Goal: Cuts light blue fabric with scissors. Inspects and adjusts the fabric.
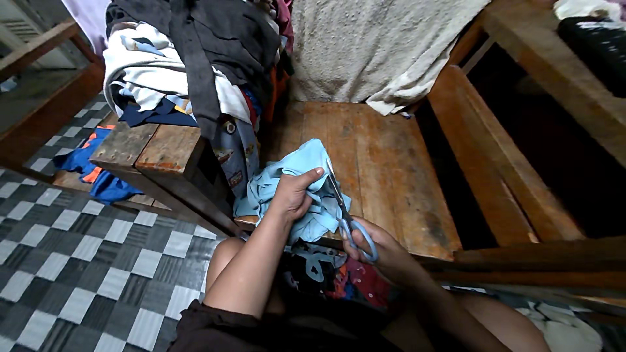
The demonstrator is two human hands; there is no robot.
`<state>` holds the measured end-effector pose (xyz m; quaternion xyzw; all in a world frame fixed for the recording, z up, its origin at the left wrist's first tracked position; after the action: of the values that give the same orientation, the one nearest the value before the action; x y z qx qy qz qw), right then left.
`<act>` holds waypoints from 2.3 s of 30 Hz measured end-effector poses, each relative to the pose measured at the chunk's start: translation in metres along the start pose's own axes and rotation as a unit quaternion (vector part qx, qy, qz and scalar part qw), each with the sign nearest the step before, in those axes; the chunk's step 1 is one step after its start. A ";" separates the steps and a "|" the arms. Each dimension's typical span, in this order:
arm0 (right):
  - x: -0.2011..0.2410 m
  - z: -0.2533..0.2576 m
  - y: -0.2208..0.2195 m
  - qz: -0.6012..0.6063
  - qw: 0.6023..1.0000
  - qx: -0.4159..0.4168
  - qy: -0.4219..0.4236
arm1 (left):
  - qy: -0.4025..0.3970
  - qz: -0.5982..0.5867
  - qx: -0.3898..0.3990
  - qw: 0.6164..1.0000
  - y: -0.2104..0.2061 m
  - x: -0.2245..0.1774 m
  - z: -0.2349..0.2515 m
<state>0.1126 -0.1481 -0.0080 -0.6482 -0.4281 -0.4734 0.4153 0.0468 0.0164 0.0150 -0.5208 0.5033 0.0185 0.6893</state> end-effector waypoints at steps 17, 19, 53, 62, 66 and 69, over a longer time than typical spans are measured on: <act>0.003 0.002 -0.002 -0.001 0.998 -0.055 -0.002 | 0.030 0.042 0.008 0.999 -0.004 0.006 0.000; 0.003 0.001 -0.002 0.003 0.998 -0.059 -0.007 | 0.028 0.039 0.010 0.999 -0.002 0.004 0.001; 0.005 0.003 0.000 0.067 0.997 -0.044 -0.006 | 0.092 0.168 0.168 0.967 -0.003 -0.002 -0.004; 0.004 0.004 0.001 0.084 0.996 -0.037 -0.005 | 0.103 0.191 0.203 0.955 -0.004 0.000 -0.004; 0.005 0.003 0.000 0.065 0.996 -0.056 -0.015 | 0.103 0.198 0.209 0.952 -0.002 0.001 -0.004; 0.004 0.004 0.000 0.063 0.996 -0.064 -0.023 | 0.108 0.202 0.204 0.952 -0.002 0.000 -0.004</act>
<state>0.1144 -0.1438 -0.0047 -0.7096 -0.3646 -0.4580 0.3921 0.0459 0.0123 0.0166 -0.2555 0.6623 -0.0020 0.7043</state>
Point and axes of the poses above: each hand's wrist, its own z-axis towards the middle knuckle, its own y-axis out of the back of the hand, x = y × z, the point moved 5 cm from there along z, towards the middle knuckle, and after that the axes turned 3 degrees about -y, right-handed, at the moved point
